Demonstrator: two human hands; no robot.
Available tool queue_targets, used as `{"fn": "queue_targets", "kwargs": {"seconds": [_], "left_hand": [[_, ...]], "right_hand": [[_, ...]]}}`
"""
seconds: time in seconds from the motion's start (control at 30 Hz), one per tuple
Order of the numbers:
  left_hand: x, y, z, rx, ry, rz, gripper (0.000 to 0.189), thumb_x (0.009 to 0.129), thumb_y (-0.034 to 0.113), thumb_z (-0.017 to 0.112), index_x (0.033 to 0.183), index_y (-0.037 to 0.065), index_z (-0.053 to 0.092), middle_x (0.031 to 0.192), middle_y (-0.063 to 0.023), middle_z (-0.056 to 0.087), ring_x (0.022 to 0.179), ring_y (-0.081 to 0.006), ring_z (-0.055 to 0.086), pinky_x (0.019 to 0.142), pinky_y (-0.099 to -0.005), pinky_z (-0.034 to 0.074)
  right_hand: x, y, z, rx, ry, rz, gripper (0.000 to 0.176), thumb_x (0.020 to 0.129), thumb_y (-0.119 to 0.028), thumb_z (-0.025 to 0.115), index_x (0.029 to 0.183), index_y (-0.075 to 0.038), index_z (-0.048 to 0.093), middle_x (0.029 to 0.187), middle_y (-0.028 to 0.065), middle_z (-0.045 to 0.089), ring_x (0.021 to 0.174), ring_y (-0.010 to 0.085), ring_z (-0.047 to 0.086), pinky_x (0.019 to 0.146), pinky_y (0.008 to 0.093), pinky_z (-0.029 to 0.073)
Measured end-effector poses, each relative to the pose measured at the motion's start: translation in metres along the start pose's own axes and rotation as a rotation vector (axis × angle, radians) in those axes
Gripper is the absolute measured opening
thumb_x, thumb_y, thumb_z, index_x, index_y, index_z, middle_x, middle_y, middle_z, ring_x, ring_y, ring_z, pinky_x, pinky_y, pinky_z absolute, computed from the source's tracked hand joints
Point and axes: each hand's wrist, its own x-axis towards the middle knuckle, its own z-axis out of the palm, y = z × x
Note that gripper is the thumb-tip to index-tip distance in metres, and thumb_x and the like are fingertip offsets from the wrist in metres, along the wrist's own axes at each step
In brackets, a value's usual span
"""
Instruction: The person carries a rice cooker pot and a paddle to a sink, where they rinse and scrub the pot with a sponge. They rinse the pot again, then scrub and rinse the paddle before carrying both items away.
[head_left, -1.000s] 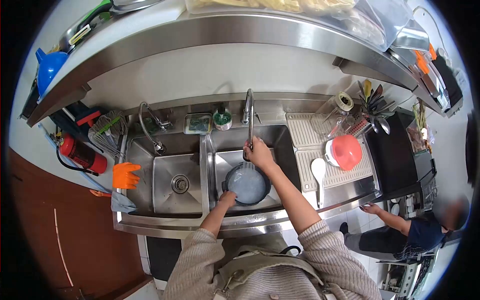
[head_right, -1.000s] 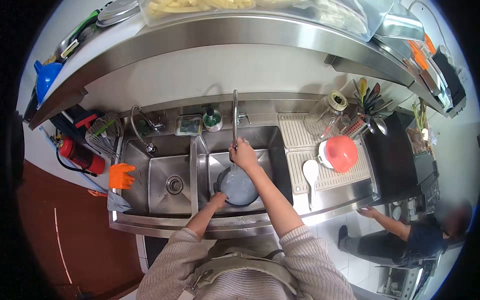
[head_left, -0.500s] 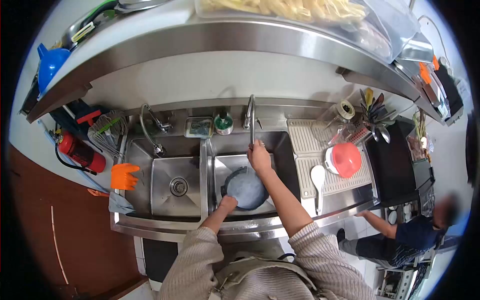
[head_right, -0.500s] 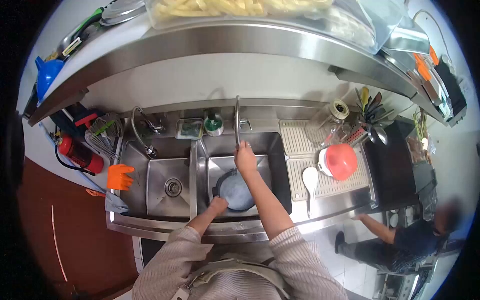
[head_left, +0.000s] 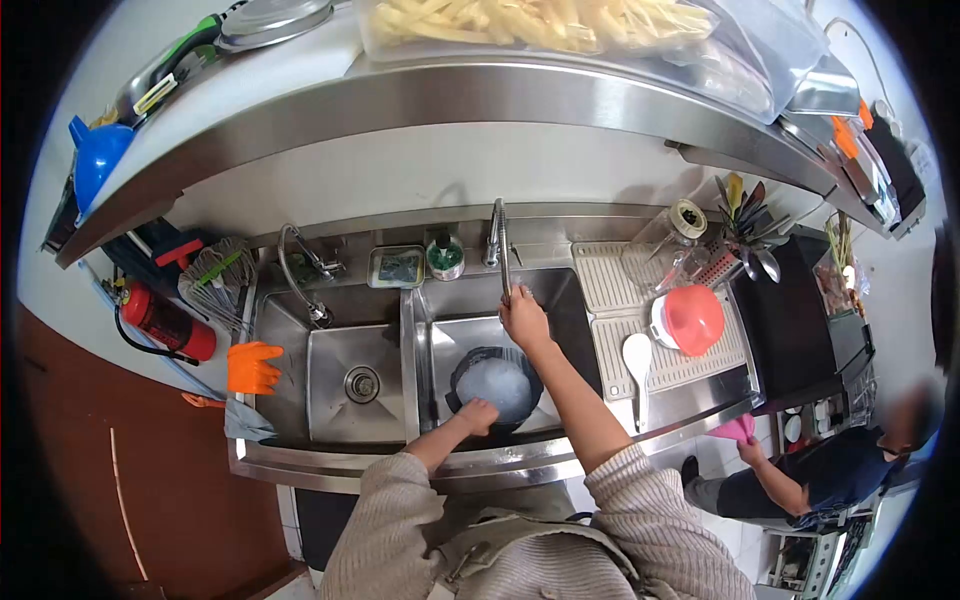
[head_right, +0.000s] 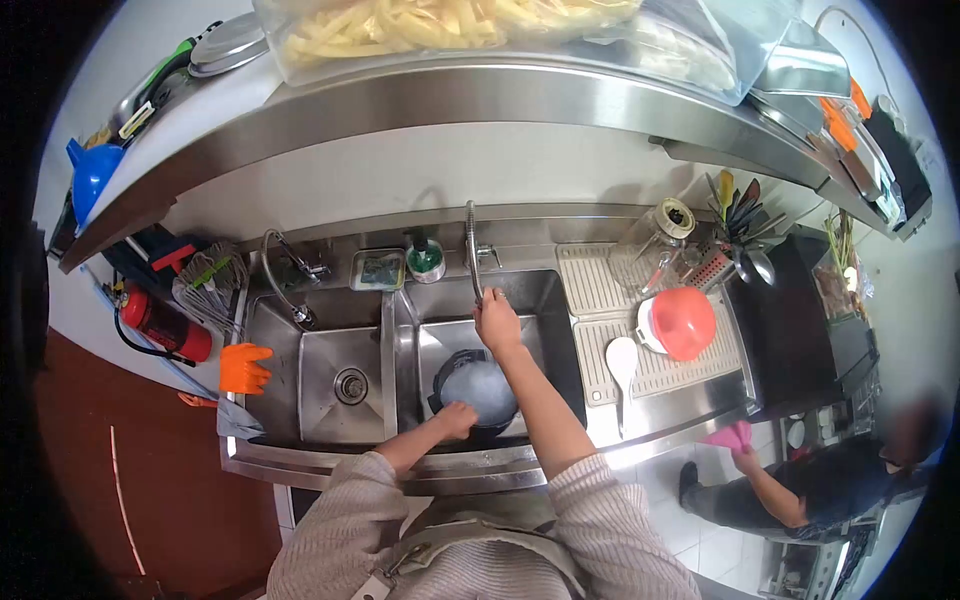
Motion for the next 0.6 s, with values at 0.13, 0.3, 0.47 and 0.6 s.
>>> {"fn": "queue_targets", "kwargs": {"seconds": [0.13,0.3,0.47,0.6], "left_hand": [[0.015,0.001,-0.027,-0.022,0.048,-0.004,0.026,0.061,0.014,0.06,0.085,0.005,0.064,0.09,-0.0171,0.061,0.085,-0.0336,0.06,0.078,-0.0416,0.048],[0.033,-0.011,-0.074,-0.183,-0.017,-0.124,0.026,0.06,0.011,0.059,0.085,0.006,0.065,0.092,-0.0208,0.061,0.093,-0.0354,0.058,0.083,-0.0424,0.046],[0.059,-0.039,-0.095,-0.245,0.049,-0.206,0.024,0.061,0.008,0.063,0.085,0.006,0.066,0.095,-0.0184,0.063,0.097,-0.0337,0.058,0.087,-0.0402,0.045],[0.077,-0.057,-0.101,-0.094,0.035,-0.138,0.024,0.065,0.012,0.062,0.088,0.006,0.066,0.095,-0.0174,0.063,0.094,-0.0323,0.06,0.085,-0.04,0.047]], "right_hand": [[0.001,-0.004,-0.008,-0.019,-0.048,0.023,0.034,0.078,-0.015,0.061,0.104,0.0,0.045,0.102,0.0198,0.053,0.092,0.0363,0.057,0.075,0.0425,0.05],[0.009,0.014,-0.003,-0.07,-0.082,-0.004,0.037,0.079,-0.017,0.061,0.107,0.0,0.045,0.106,0.0201,0.053,0.095,0.0355,0.057,0.077,0.0421,0.05],[0.012,0.034,-0.004,-0.187,0.06,-0.049,0.038,0.081,-0.017,0.057,0.112,0.001,0.045,0.109,0.0198,0.053,0.103,0.0328,0.054,0.08,0.0402,0.05],[0.015,0.036,-0.009,-0.156,0.049,-0.065,0.031,0.081,-0.013,0.054,0.107,0.001,0.045,0.106,0.0189,0.052,0.1,0.0326,0.054,0.079,0.0405,0.05]]}}
